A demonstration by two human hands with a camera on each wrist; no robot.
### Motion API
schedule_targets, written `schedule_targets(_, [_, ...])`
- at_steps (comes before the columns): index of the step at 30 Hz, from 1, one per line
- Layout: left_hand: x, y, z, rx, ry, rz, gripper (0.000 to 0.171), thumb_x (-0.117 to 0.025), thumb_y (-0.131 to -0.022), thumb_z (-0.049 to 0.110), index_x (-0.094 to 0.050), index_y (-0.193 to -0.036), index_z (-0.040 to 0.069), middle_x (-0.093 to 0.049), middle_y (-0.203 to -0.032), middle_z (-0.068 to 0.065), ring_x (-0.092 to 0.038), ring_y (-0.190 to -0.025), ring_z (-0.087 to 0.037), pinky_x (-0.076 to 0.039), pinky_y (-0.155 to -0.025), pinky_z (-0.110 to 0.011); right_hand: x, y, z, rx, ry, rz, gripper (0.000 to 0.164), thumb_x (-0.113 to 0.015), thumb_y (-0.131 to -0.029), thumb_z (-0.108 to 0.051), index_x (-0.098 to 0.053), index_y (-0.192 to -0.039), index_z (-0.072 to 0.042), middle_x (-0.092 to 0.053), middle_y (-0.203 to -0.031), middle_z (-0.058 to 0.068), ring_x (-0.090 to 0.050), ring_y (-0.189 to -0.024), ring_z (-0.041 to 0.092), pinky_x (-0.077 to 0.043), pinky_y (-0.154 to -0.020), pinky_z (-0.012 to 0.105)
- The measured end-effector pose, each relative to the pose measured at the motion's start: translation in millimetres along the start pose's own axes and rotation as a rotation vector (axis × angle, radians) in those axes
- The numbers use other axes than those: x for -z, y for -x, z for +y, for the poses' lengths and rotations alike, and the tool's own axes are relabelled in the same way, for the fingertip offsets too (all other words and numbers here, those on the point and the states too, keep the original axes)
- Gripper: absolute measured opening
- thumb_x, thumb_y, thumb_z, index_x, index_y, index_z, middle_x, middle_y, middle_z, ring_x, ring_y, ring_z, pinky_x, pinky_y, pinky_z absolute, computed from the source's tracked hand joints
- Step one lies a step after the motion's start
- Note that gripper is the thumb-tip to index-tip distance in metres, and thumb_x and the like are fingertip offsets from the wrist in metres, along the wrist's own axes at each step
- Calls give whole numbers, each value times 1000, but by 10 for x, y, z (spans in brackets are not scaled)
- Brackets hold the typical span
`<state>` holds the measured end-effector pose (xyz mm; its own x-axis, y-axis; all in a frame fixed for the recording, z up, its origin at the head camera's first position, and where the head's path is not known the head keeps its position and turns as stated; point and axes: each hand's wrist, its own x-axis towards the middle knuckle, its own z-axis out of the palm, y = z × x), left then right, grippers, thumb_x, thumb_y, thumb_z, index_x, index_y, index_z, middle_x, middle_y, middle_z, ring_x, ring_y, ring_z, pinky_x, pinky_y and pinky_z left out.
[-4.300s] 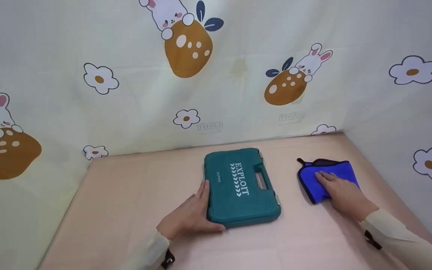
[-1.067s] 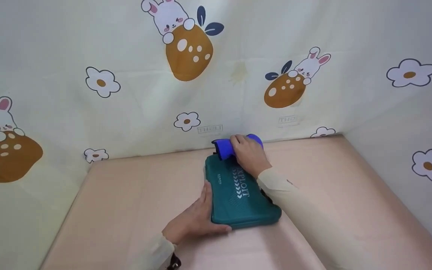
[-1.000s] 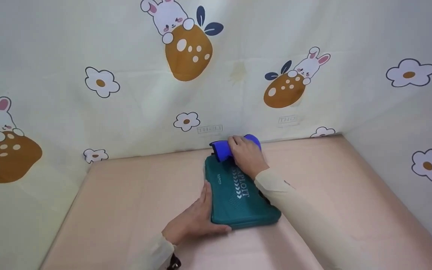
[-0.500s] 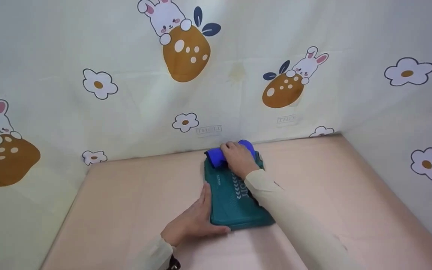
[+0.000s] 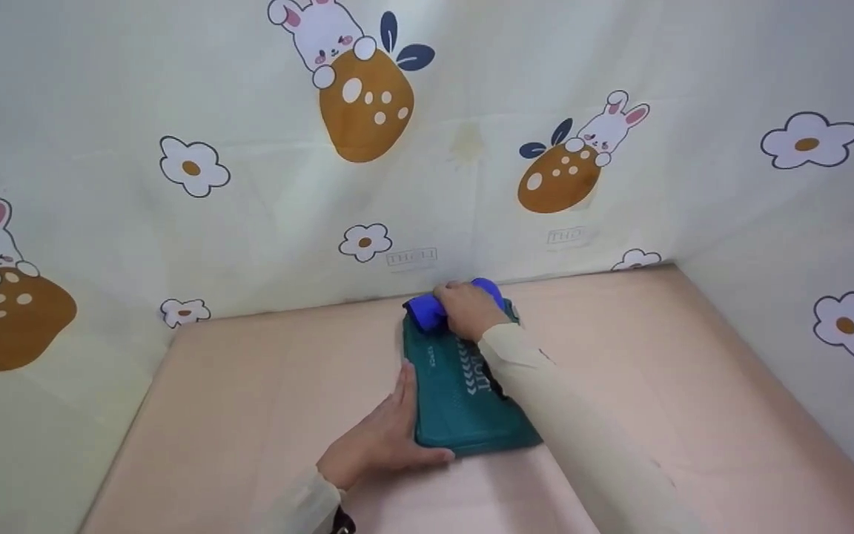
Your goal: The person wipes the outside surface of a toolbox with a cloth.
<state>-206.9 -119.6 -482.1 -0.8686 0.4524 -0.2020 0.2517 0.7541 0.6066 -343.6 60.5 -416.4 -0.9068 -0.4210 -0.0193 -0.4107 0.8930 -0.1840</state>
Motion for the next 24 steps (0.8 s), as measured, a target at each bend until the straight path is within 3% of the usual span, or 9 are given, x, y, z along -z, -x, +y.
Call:
schedule_targets(9, [2, 13, -6, -23, 15, 5, 143, -77, -75, 71, 19, -158, 5, 11, -167, -19, -11, -151, -35, -20, -117, -51, 82, -51, -45, -15, -5, -65, 35, -61, -100, -2, -64, -135, -7, -67, -123, 12, -62, -114, 28, -44, -105, 45])
schedule_targets(15, [9, 9, -10, -5, 26, -3, 143, -77, -74, 71, 19, -159, 7, 11, -167, -17, -13, -151, -36, -21, -117, -52, 141, -133, -85, -32, -34, -146, 39, -59, -102, -5, -61, -141, -11, -65, -131, 10, -59, -122, 27, -39, -109, 47])
schedule_targets(24, [9, -3, -7, 18, -5, -16, 144, -75, -73, 75, 19, -159, 10, 12, -168, -14, -12, -151, -33, -21, -117, -51, 44, -236, -132, -54, -49, -181, 45, -62, -102, -8, -58, -145, -16, -63, -136, 7, -58, -124, 27, -36, -110, 49])
